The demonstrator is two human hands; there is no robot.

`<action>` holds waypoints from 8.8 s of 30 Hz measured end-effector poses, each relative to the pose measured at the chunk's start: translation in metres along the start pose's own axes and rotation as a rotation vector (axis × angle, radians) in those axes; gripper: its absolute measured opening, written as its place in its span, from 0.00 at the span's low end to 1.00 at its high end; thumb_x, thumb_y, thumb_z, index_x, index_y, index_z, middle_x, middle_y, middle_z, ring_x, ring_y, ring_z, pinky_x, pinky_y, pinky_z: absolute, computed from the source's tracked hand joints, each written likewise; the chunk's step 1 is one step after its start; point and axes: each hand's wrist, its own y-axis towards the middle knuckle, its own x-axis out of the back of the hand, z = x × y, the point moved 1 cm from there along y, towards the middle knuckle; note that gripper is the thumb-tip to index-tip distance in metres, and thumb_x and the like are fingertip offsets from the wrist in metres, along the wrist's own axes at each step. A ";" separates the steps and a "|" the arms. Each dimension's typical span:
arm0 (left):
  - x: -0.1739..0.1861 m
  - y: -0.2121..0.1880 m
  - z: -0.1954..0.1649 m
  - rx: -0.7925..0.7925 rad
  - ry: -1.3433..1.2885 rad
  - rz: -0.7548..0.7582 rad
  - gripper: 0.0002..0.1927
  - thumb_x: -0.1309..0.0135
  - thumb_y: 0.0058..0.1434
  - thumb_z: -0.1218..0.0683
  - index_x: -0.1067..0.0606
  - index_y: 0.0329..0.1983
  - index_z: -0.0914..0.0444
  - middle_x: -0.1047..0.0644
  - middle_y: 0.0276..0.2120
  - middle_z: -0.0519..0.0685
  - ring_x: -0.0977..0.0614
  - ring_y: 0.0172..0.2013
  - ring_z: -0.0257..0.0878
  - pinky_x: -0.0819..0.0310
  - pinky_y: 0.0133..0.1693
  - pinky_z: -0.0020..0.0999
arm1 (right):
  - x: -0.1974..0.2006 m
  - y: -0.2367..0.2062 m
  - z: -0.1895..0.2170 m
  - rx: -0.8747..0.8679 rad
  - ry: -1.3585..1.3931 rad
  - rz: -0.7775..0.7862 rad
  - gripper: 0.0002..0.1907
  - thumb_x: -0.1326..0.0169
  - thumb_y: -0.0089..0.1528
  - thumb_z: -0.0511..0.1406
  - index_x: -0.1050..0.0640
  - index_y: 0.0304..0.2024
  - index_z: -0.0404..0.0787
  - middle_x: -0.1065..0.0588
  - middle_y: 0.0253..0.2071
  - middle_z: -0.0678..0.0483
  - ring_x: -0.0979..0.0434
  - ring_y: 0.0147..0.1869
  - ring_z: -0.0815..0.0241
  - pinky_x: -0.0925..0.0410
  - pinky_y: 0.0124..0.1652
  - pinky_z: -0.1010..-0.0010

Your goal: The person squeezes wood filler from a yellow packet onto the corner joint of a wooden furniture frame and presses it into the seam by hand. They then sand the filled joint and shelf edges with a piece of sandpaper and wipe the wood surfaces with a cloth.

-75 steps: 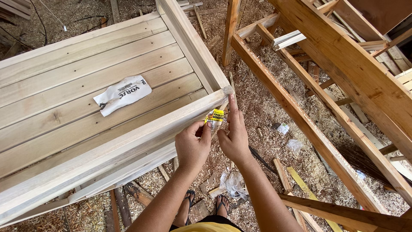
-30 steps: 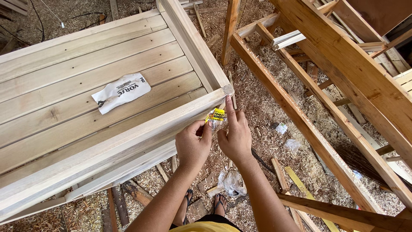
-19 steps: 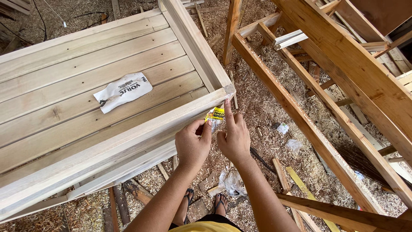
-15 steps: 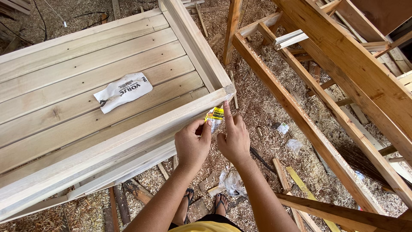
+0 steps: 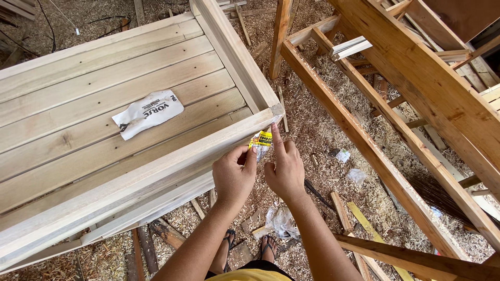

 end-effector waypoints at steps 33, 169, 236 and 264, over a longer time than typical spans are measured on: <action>0.004 -0.005 0.002 0.048 -0.020 0.013 0.06 0.41 0.64 0.56 0.18 0.36 0.64 0.17 0.22 0.47 0.16 0.22 0.31 0.24 0.23 0.27 | 0.004 -0.002 0.003 -0.020 0.017 0.030 0.53 0.46 0.53 0.29 0.53 0.78 0.48 0.34 0.43 0.49 0.31 0.42 0.57 0.31 0.35 0.66; -0.007 -0.005 -0.006 0.016 0.035 -0.006 0.07 0.40 0.63 0.55 0.18 0.31 0.63 0.19 0.19 0.46 0.19 0.17 0.32 0.29 0.21 0.28 | 0.082 0.042 0.017 0.208 -0.378 -0.167 0.35 0.45 0.54 0.30 0.25 0.64 0.60 0.31 0.40 0.51 0.31 0.42 0.56 0.36 0.39 0.64; -0.016 -0.006 -0.006 -0.045 -0.009 -0.042 0.07 0.39 0.62 0.55 0.18 0.30 0.63 0.18 0.19 0.46 0.18 0.17 0.32 0.27 0.20 0.27 | 0.110 0.067 -0.001 0.458 -0.506 -0.217 0.22 0.40 0.59 0.32 0.17 0.54 0.60 0.27 0.56 0.57 0.29 0.54 0.59 0.36 0.50 0.59; -0.035 -0.002 0.005 -0.175 -0.191 0.027 0.09 0.39 0.65 0.52 0.17 0.35 0.63 0.18 0.22 0.46 0.21 0.20 0.31 0.30 0.23 0.27 | 0.063 0.046 -0.062 -0.647 1.341 0.019 0.16 0.49 0.63 0.42 0.17 0.41 0.38 0.15 0.37 0.54 0.15 0.41 0.63 0.23 0.43 0.67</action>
